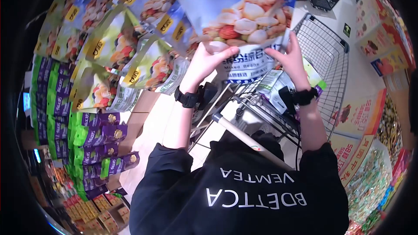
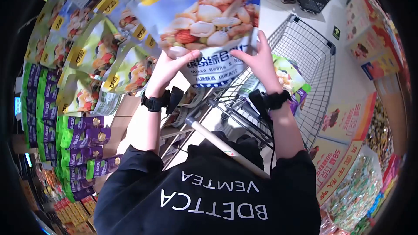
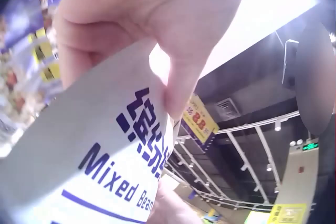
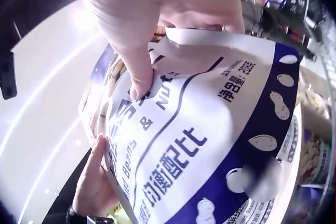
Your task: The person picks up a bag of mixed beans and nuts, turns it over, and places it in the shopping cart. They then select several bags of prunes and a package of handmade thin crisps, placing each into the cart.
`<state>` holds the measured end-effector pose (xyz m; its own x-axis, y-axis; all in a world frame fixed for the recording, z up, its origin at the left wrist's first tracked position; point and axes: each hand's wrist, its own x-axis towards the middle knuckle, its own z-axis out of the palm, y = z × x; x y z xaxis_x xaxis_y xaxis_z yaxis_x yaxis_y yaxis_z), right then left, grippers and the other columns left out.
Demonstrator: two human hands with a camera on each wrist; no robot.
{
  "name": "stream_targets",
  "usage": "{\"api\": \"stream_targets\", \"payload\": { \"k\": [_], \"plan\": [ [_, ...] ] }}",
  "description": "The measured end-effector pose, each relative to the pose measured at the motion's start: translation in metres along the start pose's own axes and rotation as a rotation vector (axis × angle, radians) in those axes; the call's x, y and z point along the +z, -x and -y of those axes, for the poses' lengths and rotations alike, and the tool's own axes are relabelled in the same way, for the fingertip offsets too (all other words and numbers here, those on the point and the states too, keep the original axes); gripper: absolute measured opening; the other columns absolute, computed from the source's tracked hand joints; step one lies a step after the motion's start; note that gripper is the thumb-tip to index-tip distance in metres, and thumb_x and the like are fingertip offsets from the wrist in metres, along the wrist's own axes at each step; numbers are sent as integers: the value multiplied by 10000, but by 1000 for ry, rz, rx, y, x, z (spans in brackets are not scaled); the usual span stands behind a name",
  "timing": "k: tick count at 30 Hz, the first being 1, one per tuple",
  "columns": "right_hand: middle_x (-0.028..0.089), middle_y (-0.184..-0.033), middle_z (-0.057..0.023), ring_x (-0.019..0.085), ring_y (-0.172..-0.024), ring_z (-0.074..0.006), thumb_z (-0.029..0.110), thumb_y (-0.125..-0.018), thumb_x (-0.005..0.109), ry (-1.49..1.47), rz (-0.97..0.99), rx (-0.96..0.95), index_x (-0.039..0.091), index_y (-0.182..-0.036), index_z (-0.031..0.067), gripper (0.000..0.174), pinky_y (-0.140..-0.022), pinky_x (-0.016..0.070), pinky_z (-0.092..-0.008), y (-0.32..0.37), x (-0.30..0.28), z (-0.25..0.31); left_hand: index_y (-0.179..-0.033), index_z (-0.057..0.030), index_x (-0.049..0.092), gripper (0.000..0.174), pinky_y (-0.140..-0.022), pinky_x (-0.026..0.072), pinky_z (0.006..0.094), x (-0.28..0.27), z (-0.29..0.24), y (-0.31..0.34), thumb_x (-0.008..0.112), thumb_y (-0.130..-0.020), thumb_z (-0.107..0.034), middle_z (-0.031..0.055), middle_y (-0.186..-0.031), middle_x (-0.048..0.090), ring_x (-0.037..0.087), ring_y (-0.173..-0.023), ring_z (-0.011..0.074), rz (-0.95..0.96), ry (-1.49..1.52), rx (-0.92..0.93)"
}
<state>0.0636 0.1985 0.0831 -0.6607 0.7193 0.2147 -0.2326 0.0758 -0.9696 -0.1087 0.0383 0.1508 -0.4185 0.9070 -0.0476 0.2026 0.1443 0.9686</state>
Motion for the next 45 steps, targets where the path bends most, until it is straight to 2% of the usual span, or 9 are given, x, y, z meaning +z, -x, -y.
{"api": "stream_targets", "payload": {
  "k": [6,8,10,12,25,28,32,40,45],
  "plan": [
    [547,-998,-144,568,-771,-237,201,-610,797,888,-206,-548,517,-1094,-3,596,-736,473,-307,-94,89,-88,-1018,-10,562,232,-763,447,288,-57,109,-14,608,-793,-42,84,-932,624,572,-851,164,-402,-179,200],
    [516,-1053,-160,570,-742,-221,195,-605,796,552,27,-18,515,-1123,18,616,-665,488,-309,-113,106,-108,-1044,-12,563,261,-806,437,285,-49,131,-20,587,-785,1,99,-979,624,574,-899,171,-500,-97,292],
    [507,-1051,-154,573,-703,-183,123,-660,749,622,37,-73,466,-1197,38,613,-607,488,-293,-115,111,-120,-1067,3,554,277,-838,427,284,-50,145,-24,583,-792,4,112,-1029,616,568,-943,168,-450,-12,151],
    [520,-1011,-132,566,-682,-157,27,-717,665,124,-35,257,402,-1257,44,600,-609,481,-267,-114,124,-132,-1007,19,570,217,-790,433,283,-39,194,-40,606,-821,-88,82,-961,616,560,-888,153,-498,189,82],
    [362,-1332,-162,512,-1018,-149,55,-795,591,26,-21,514,52,-1410,156,824,-801,457,-251,-102,113,-175,-934,33,616,212,-761,440,279,-35,239,-69,628,-822,-147,84,-897,644,582,-803,160,-461,191,-18],
    [415,-1284,-203,509,-1073,-241,108,-768,635,106,-12,374,225,-1376,76,734,-868,425,-296,-83,100,-156,-1113,22,511,404,-786,422,274,-50,259,-54,655,-797,-184,99,-994,610,553,-867,143,-356,19,-172],
    [621,-991,-19,570,-879,-81,177,-844,556,64,134,458,547,-1122,81,295,-719,450,-212,-36,54,-80,-1299,35,373,644,-906,418,345,-58,203,8,637,-793,-263,213,-1201,522,520,-1100,297,-246,-285,-244],
    [573,-964,-66,550,-787,-135,361,-754,647,367,-495,862,483,-1159,40,542,-647,477,-273,90,-146,-163,-1068,-34,568,249,-716,478,261,69,-7,-33,574,-826,-91,50,-932,634,607,-800,128,444,-341,179],
    [589,-985,-125,597,-804,-198,285,-655,754,123,-894,924,489,-1149,-29,643,-642,496,-325,131,-165,-249,-1027,-26,596,405,-773,477,368,228,98,-118,588,-762,-332,174,-891,646,620,-847,317,659,-712,170]
  ]
}}
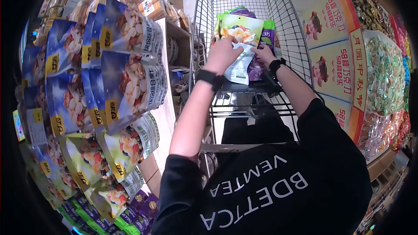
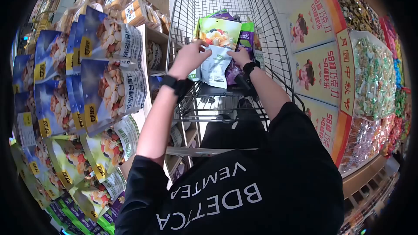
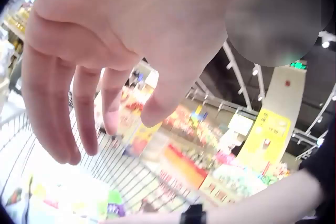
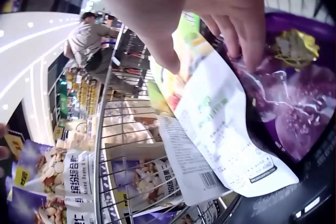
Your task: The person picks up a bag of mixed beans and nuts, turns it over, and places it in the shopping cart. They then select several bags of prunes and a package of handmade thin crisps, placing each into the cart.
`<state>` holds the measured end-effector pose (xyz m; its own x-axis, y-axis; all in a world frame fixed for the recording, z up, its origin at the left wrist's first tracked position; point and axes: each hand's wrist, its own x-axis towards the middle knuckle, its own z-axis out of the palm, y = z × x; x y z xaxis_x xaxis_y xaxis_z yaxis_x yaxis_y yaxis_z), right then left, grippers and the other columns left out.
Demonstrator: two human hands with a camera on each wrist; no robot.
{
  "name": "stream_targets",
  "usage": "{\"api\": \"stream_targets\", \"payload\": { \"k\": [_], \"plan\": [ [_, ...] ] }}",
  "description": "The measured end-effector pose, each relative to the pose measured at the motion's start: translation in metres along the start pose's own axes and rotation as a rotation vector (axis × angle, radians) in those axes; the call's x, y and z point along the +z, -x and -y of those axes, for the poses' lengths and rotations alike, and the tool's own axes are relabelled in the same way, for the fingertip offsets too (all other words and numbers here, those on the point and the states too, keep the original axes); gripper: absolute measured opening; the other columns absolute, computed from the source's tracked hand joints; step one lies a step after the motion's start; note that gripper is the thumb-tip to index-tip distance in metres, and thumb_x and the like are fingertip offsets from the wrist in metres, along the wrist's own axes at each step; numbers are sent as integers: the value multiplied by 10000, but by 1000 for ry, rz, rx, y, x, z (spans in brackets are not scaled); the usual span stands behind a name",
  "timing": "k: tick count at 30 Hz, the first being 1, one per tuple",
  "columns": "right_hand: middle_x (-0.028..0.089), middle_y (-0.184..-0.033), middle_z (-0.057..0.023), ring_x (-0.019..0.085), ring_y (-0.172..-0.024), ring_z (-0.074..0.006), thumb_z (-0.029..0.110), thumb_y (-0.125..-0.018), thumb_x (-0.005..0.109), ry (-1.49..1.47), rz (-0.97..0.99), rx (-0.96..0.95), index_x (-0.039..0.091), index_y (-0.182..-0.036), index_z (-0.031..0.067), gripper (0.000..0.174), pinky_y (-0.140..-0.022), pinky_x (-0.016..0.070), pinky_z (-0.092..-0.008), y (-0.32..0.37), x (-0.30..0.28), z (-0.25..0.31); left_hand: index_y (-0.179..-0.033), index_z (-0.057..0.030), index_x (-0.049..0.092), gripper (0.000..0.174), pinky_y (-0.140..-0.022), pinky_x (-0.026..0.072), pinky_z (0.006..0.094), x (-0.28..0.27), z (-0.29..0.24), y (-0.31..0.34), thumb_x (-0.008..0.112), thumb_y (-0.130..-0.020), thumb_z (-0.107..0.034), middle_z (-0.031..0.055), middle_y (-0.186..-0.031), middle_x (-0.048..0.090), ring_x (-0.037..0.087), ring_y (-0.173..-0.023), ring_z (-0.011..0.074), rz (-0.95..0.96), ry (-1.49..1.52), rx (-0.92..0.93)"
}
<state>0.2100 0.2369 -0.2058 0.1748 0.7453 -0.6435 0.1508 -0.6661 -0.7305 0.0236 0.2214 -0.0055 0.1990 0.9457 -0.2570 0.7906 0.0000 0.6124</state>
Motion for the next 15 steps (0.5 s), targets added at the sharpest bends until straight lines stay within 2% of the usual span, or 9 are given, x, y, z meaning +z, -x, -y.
{"api": "stream_targets", "payload": {
  "k": [1,2,3,5,8,11,13,14,15],
  "plan": [
    [632,-890,-100,613,-770,-188,264,-665,747,-155,130,-65,563,-1084,-22,540,-654,492,-307,-5,1,-4,-1051,-18,589,447,-794,473,376,31,14,-21,602,-748,-348,191,-909,641,613,-884,320,109,-102,-66],
    [646,-839,-92,619,-742,-181,250,-669,742,-135,92,-122,603,-1006,-15,450,-647,490,-305,-16,7,-15,-1009,4,573,454,-774,478,406,68,35,-37,635,-728,-347,195,-905,634,608,-872,340,129,-147,-59],
    [659,-789,-84,625,-714,-173,237,-674,737,-115,52,-181,642,-927,-7,364,-641,488,-303,-29,15,-27,-1094,5,511,559,-805,468,415,93,47,-47,664,-697,-357,224,-988,603,589,-932,351,246,-132,-159],
    [652,-714,-88,618,-655,-179,202,-686,723,-48,-87,-229,643,-768,5,227,-623,474,-297,-51,28,-45,-1216,11,405,721,-854,445,421,130,60,-46,706,-660,-335,256,-1092,536,542,-1021,373,235,-59,-274],
    [614,-663,-105,567,-593,-177,126,-740,671,-85,-4,-449,589,-733,-5,155,-554,427,-304,-14,23,-4,-1327,60,221,959,-908,409,428,159,74,-38,755,-610,-288,290,-1183,433,470,-1076,426,65,30,-142],
    [608,-667,-141,593,-608,-206,156,-769,641,-150,28,-547,564,-750,-7,181,-557,439,-314,18,33,28,-1338,74,154,1010,-898,412,431,154,61,-32,747,-616,-308,303,-1182,421,463,-1066,448,-174,94,-48],
    [586,-659,-100,556,-601,-125,110,-805,612,-79,-13,-579,522,-747,-11,161,-562,423,-259,60,30,65,-1359,57,96,1006,-873,417,445,132,41,-31,718,-652,-300,326,-1204,382,454,-1062,467,-176,99,-78],
    [611,-692,-172,624,-658,-312,197,-795,606,-98,0,-619,554,-766,16,191,-553,455,-355,73,29,76,-1318,31,187,785,-781,441,459,111,22,-30,626,-741,-270,289,-1051,490,522,-932,445,-197,71,-172],
    [612,-671,-152,614,-647,-331,213,-800,602,-92,13,-644,558,-769,35,186,-544,460,-376,90,26,88,-1278,4,277,572,-690,465,474,97,12,-28,533,-829,-241,252,-899,598,590,-803,423,-220,43,-267]
  ]
}}
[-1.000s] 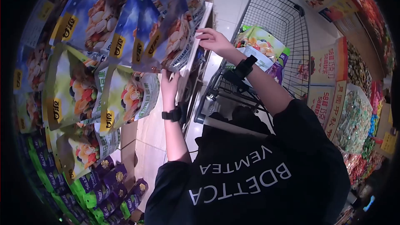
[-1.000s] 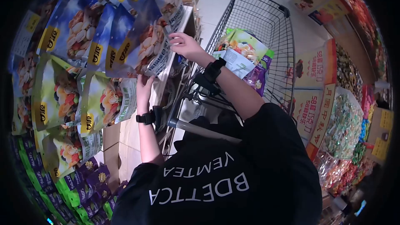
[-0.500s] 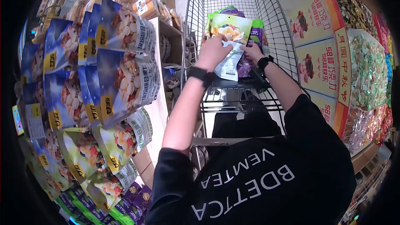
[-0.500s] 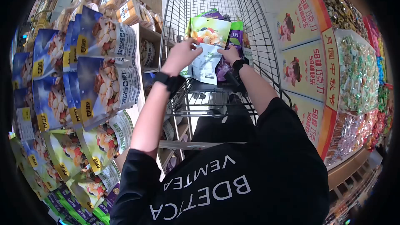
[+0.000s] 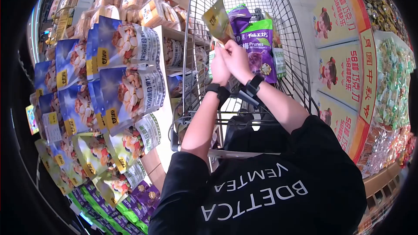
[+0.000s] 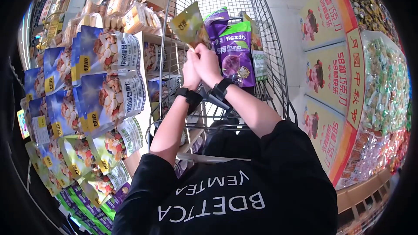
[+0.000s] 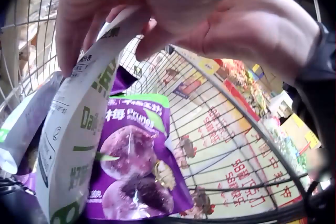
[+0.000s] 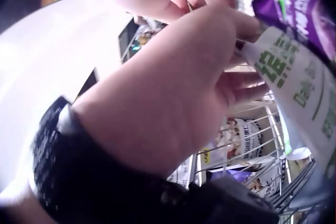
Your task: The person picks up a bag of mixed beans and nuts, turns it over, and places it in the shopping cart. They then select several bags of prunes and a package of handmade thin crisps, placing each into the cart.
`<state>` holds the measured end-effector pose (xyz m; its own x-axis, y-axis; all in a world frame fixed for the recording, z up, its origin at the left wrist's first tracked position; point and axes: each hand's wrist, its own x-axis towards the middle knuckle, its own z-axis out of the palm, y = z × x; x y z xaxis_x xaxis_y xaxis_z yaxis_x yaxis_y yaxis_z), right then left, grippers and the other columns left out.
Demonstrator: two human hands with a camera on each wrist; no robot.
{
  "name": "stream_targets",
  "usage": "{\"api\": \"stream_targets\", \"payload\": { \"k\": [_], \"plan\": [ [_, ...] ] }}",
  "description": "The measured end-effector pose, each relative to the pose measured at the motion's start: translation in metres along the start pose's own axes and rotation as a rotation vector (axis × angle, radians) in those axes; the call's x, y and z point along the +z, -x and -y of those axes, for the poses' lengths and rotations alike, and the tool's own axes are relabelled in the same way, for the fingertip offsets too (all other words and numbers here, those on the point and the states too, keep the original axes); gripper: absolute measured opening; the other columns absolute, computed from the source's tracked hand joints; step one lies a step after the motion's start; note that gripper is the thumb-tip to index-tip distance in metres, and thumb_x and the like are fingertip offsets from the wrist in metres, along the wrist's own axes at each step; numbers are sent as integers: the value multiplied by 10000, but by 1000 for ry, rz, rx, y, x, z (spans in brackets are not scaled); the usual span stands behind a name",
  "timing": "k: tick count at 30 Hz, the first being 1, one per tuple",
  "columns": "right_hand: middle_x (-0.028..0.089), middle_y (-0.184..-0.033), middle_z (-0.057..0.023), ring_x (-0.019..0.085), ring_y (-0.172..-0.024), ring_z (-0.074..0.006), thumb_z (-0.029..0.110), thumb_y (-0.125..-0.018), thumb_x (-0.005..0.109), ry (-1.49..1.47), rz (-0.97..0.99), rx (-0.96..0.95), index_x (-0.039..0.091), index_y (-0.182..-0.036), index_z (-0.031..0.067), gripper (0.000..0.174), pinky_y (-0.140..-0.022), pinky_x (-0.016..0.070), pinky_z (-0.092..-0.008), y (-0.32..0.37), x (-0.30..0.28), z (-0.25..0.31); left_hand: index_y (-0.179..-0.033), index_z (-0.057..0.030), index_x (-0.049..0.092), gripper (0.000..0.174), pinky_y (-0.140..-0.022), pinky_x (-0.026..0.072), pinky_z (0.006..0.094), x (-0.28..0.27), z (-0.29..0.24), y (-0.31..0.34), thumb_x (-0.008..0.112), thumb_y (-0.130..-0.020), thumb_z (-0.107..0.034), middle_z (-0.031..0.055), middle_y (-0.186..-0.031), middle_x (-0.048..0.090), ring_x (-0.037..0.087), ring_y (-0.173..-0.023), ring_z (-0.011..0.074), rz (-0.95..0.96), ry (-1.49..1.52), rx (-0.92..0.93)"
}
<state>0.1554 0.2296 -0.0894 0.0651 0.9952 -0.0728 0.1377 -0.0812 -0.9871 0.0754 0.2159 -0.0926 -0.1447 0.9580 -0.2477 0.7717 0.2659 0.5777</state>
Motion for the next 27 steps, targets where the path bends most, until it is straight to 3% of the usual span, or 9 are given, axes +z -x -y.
{"api": "stream_targets", "payload": {
  "k": [1,3,5,8,10,12,14,18,27],
  "plan": [
    [610,-663,-149,613,-635,-326,225,-802,601,42,15,-69,561,-774,47,185,-540,461,-387,3,-2,19,-1168,-8,375,401,-622,467,473,-6,2,2,489,-860,-238,196,-743,624,608,-708,397,-134,-42,91],
    [608,-635,-124,609,-596,-306,251,-802,600,106,63,-262,568,-779,84,172,-519,457,-401,11,-8,57,-978,2,504,268,-610,480,431,-37,-4,10,504,-851,-234,203,-745,624,625,-733,369,-215,50,100],
    [638,-891,-117,616,-823,-288,163,-753,646,158,164,-424,582,-849,62,154,-701,475,-349,21,-23,84,-826,23,573,231,-590,486,359,-65,-4,17,531,-844,-203,192,-704,622,645,-695,294,-324,146,137],
    [502,-1217,-142,415,-1187,-328,128,-692,699,187,59,-671,550,-1042,68,385,-1004,318,-426,27,-50,107,-1049,58,547,245,-705,475,283,-119,-24,50,563,-843,-74,97,-883,643,604,-813,153,-293,632,134],
    [469,-1238,-155,413,-1198,-277,116,-689,718,195,-5,-666,470,-1171,63,544,-996,335,-386,24,-74,115,-1169,39,478,350,-817,447,271,-153,-29,77,570,-840,-35,78,-1052,593,566,-934,144,-326,769,187],
    [455,-1228,-167,499,-1086,-271,208,-652,782,-155,312,-338,374,-1253,13,752,-923,403,-348,17,-90,110,-1232,1,430,448,-877,432,284,-183,-40,113,612,-827,-55,80,-1131,554,540,-1005,158,-298,926,74],
    [518,-1168,-105,527,-1041,-166,168,-700,761,-369,722,18,364,-1270,-4,716,-890,422,-295,19,-107,125,-1234,-12,431,470,-879,432,288,-197,-40,140,634,-813,-65,77,-1138,550,542,-1009,165,-326,1041,-21],
    [574,-1090,-71,546,-993,-136,104,-748,706,-457,918,39,420,-1213,-4,556,-873,423,-281,53,-92,133,-1203,-3,445,424,-858,446,295,-215,-13,191,617,-838,-135,62,-1112,553,548,-987,148,-201,1263,135],
    [575,-1094,-74,549,-983,-142,89,-778,679,-613,1173,-10,421,-1193,-11,498,-873,420,-290,137,7,164,-1117,-12,549,439,-791,463,258,-261,30,338,719,-755,-193,43,-1009,619,573,-898,109,-208,952,62]
  ]
}}
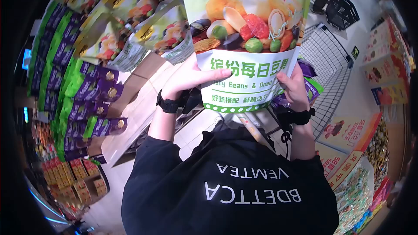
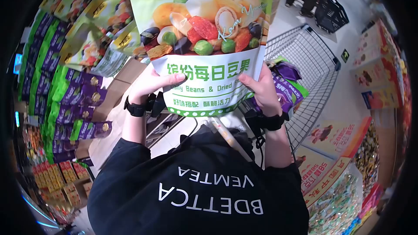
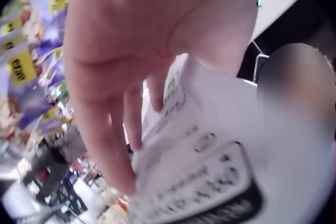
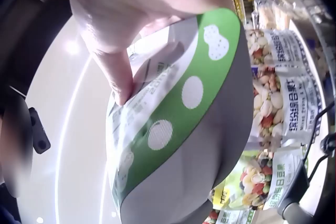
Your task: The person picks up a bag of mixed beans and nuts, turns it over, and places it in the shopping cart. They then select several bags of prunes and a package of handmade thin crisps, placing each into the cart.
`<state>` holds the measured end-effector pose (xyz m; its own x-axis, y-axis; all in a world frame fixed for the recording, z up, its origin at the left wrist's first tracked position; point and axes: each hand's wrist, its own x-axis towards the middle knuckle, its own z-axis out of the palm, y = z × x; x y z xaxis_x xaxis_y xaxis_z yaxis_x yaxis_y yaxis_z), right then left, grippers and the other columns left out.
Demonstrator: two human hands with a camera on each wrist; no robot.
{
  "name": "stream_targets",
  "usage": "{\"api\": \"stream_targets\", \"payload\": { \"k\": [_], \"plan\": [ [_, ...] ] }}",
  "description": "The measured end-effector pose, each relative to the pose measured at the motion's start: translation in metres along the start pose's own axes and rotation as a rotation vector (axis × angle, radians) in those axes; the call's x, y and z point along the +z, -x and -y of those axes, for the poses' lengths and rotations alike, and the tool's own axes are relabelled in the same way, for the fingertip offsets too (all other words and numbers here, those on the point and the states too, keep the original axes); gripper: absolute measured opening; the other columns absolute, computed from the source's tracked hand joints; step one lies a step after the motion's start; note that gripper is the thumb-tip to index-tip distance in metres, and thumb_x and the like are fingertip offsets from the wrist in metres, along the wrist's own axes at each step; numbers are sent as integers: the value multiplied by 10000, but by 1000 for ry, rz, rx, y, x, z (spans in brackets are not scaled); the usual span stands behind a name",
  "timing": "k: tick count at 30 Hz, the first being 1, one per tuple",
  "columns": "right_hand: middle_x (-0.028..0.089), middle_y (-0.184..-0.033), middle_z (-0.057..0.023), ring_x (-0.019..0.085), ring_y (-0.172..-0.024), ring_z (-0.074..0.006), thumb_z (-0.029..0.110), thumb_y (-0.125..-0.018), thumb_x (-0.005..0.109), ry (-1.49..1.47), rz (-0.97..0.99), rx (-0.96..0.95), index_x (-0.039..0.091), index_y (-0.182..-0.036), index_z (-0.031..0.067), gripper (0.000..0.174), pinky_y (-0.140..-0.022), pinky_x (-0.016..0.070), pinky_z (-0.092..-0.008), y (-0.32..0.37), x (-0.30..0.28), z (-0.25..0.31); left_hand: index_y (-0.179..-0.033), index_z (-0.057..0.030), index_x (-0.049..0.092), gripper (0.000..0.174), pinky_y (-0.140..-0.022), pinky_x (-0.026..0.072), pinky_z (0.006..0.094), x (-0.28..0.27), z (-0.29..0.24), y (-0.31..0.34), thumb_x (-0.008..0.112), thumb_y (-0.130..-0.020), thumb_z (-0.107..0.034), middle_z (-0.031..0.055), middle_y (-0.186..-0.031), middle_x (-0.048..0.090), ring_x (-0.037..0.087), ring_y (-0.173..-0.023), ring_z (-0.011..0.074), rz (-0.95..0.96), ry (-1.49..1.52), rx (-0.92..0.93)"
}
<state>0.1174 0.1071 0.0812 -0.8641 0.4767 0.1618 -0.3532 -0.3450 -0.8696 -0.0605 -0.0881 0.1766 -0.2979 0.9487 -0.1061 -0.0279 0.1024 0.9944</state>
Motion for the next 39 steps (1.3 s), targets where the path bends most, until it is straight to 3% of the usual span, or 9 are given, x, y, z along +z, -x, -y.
{"api": "stream_targets", "payload": {
  "k": [11,14,15,20,23,26,30,37,39],
  "plan": [
    [558,-1112,-72,549,-1014,-153,18,-720,716,376,234,112,430,-1194,4,553,-896,432,-302,-115,141,-74,-1041,12,575,359,-760,466,269,-134,63,92,678,-779,-210,61,-912,643,577,-820,99,-580,-121,238],
    [612,-1013,-81,574,-969,-164,21,-702,714,649,251,55,500,-1114,-27,467,-876,437,-301,-148,149,-106,-1022,19,610,312,-760,452,266,-161,114,84,664,-768,-154,84,-938,650,583,-805,122,-712,-166,303],
    [626,-994,-102,581,-945,-168,26,-695,700,695,229,80,528,-1080,-43,427,-853,439,-292,-161,145,-123,-1119,16,528,379,-870,426,296,-169,131,80,646,-766,-54,61,-1031,612,554,-971,150,-647,-49,198],
    [655,-935,-113,617,-843,-217,149,-638,749,1000,71,125,612,-1032,5,441,-733,478,-316,-196,106,-209,-1041,6,582,273,-817,449,280,-176,210,39,620,-775,-40,77,-992,640,579,-917,153,-894,-114,144],
    [655,-819,-122,626,-726,-184,92,-645,721,1344,16,136,616,-1021,13,398,-658,489,-307,-199,92,-226,-1018,31,587,244,-779,461,302,-174,246,18,609,-795,-68,126,-960,650,610,-888,192,-899,-1,151],
    [638,-783,-94,614,-706,-154,25,-652,690,963,-44,379,606,-1009,5,368,-595,488,-279,-201,87,-231,-991,49,593,223,-768,463,303,-166,260,4,604,-797,-60,138,-943,654,615,-871,196,-916,114,117],
    [617,-879,-77,605,-713,-146,-43,-655,640,683,-127,469,532,-1087,-12,446,-579,497,-262,-204,82,-233,-978,44,607,200,-753,464,300,-162,268,-8,594,-809,-62,126,-911,662,619,-836,191,-894,4,84],
    [608,-900,-106,595,-752,-161,21,-676,651,663,-105,484,443,-1211,-7,575,-641,482,-273,-205,66,-244,-976,43,611,183,-756,452,279,-156,276,-13,579,-829,-62,92,-910,657,596,-844,145,-925,50,98],
    [609,-924,-119,601,-772,-176,92,-685,679,692,-73,476,419,-1242,-3,623,-689,478,-273,-195,79,-216,-965,34,616,172,-750,453,271,-155,273,-6,589,-829,-69,89,-904,656,590,-841,131,-918,-2,67]
  ]
}}
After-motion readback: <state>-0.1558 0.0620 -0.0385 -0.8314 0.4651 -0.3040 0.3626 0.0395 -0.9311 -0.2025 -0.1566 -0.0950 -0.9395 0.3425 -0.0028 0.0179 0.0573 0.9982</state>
